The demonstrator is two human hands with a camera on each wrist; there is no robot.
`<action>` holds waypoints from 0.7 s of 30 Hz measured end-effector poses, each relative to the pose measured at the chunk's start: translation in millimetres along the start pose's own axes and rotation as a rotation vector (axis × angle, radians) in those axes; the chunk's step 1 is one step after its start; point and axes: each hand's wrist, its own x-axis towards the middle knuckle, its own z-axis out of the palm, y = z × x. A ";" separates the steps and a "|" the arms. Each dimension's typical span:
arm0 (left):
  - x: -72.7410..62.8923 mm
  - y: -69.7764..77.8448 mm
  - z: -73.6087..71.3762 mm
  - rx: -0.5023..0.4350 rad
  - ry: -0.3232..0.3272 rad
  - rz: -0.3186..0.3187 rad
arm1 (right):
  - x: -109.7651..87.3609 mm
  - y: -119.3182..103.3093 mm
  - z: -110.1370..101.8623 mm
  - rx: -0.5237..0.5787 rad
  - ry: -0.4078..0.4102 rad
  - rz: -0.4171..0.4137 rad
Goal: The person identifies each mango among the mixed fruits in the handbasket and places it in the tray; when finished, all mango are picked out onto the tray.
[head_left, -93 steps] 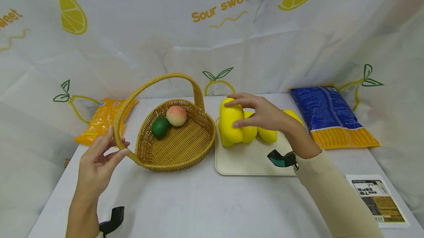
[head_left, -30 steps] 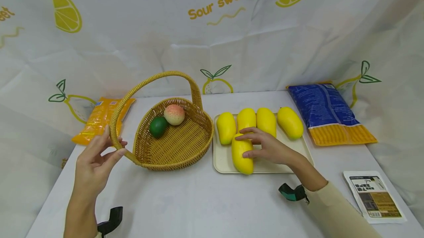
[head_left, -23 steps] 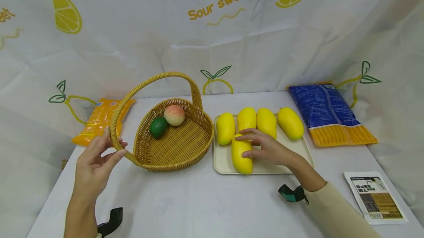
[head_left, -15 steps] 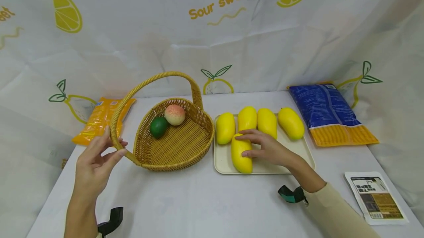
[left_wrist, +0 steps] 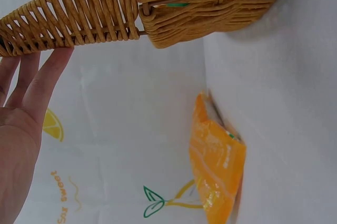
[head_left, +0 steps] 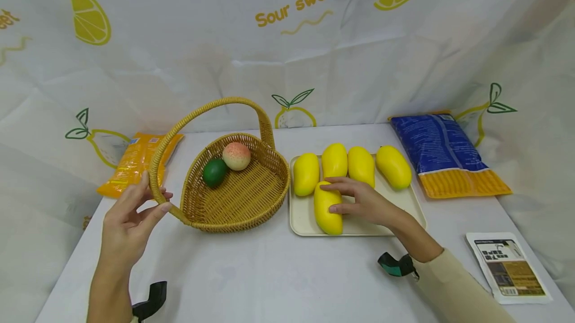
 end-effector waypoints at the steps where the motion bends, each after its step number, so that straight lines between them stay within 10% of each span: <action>1: -0.1 0.0 -0.2 -0.003 -0.001 0.001 | -0.1 -0.1 0.1 0.002 -0.001 0.001; 21: 0.0 0.2 0.5 0.010 0.000 -0.004 | -13.6 -0.8 -2.7 0.053 0.026 0.004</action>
